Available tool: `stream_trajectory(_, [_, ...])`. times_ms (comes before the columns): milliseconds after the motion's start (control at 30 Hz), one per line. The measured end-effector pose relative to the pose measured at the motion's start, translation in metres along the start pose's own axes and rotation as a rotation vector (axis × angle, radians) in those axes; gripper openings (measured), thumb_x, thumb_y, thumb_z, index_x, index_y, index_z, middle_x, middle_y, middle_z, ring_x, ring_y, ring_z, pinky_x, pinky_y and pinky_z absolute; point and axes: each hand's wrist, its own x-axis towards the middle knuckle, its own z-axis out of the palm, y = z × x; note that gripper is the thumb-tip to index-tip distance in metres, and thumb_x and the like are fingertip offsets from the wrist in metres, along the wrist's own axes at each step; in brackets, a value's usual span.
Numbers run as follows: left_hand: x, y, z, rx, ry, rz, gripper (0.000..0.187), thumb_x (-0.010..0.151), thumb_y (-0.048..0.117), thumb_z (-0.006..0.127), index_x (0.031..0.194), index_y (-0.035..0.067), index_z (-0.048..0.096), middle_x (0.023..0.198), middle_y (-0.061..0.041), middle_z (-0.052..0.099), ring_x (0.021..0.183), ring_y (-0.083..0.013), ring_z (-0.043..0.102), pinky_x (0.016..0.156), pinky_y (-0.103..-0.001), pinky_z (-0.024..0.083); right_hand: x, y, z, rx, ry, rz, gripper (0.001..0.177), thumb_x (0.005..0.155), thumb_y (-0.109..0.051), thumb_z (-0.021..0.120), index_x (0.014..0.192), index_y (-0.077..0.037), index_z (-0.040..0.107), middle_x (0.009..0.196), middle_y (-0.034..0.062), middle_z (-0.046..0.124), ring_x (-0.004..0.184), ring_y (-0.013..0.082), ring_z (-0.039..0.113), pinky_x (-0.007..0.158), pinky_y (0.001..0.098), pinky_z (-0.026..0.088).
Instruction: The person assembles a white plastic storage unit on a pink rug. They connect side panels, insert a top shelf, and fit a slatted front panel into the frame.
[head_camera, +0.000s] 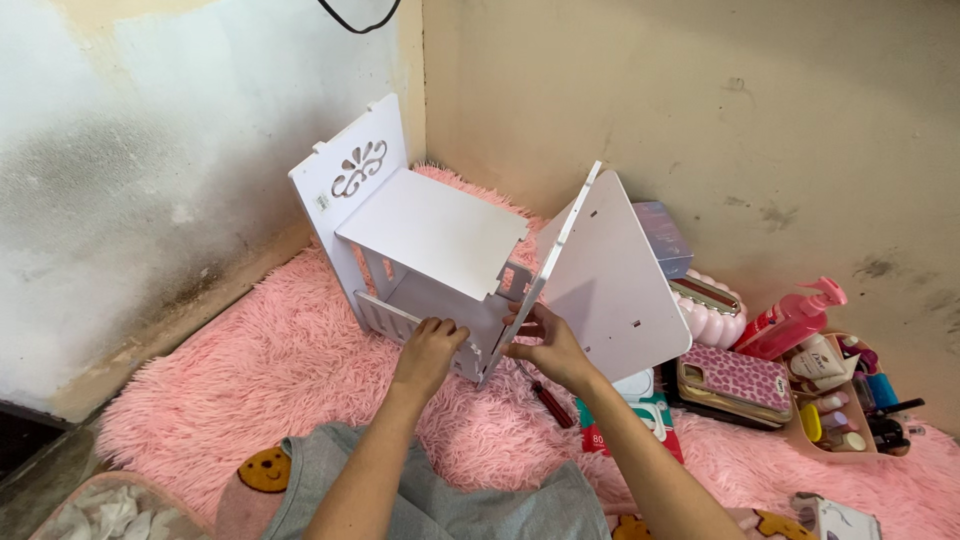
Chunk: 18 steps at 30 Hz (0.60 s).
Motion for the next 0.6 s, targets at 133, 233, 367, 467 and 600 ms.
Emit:
stream_trajectory(133, [0.008, -0.003, -0.001, 0.047, 0.058, 0.003, 0.032, 0.080, -0.004, 0.068, 0.109, 0.009, 0.071, 0.109, -0.009, 0.071, 0.111, -0.0313, 0.064, 0.102, -0.042, 0.051, -0.002, 0.000, 0.001, -0.006, -0.001, -0.003, 0.079, 0.073, -0.008, 0.082, 0.144, -0.002, 0.049, 0.134, 0.0145, 0.066, 0.125, 0.0270, 0.063, 0.100, 0.0387, 0.060])
stream_trajectory(233, [0.014, -0.005, -0.002, 0.055, -0.017, -0.002, 0.034, 0.080, -0.003, 0.068, 0.111, 0.010, 0.070, 0.109, -0.010, 0.070, 0.110, -0.0313, 0.064, 0.102, -0.043, 0.051, -0.003, 0.001, 0.002, 0.000, 0.005, -0.020, 0.079, 0.072, -0.007, 0.082, 0.144, -0.001, 0.049, 0.133, 0.0145, 0.067, 0.125, 0.0263, 0.063, 0.099, 0.0380, 0.059])
stream_trajectory(367, [0.015, -0.004, -0.004, 0.131, -0.037, 0.065, 0.037, 0.078, -0.004, 0.068, 0.112, 0.011, 0.068, 0.109, -0.012, 0.069, 0.110, -0.0325, 0.064, 0.102, -0.044, 0.050, 0.001, -0.002, 0.006, -0.023, 0.008, -0.021, 0.078, 0.071, -0.007, 0.083, 0.142, 0.000, 0.052, 0.131, 0.0136, 0.068, 0.125, 0.0261, 0.064, 0.098, 0.0385, 0.059])
stream_trajectory(467, [0.015, -0.003, -0.002, 0.154, -0.066, 0.078, 0.039, 0.078, -0.005, 0.068, 0.113, 0.011, 0.068, 0.110, -0.012, 0.069, 0.111, -0.0310, 0.065, 0.105, -0.043, 0.049, 0.000, -0.002, 0.004, -0.018, 0.008, -0.019, 0.079, 0.071, -0.007, 0.083, 0.142, 0.000, 0.051, 0.131, 0.0134, 0.067, 0.125, 0.0266, 0.064, 0.099, 0.0395, 0.059])
stream_trajectory(600, [0.017, -0.002, 0.001, 0.220, -0.100, 0.073, 0.041, 0.080, -0.007, 0.068, 0.117, 0.011, 0.067, 0.113, -0.012, 0.069, 0.112, -0.0293, 0.065, 0.108, -0.044, 0.047, -0.001, -0.001, 0.003, -0.023, 0.003, -0.019, 0.079, 0.073, -0.008, 0.083, 0.144, 0.000, 0.049, 0.132, 0.0145, 0.067, 0.127, 0.0270, 0.062, 0.102, 0.0400, 0.057])
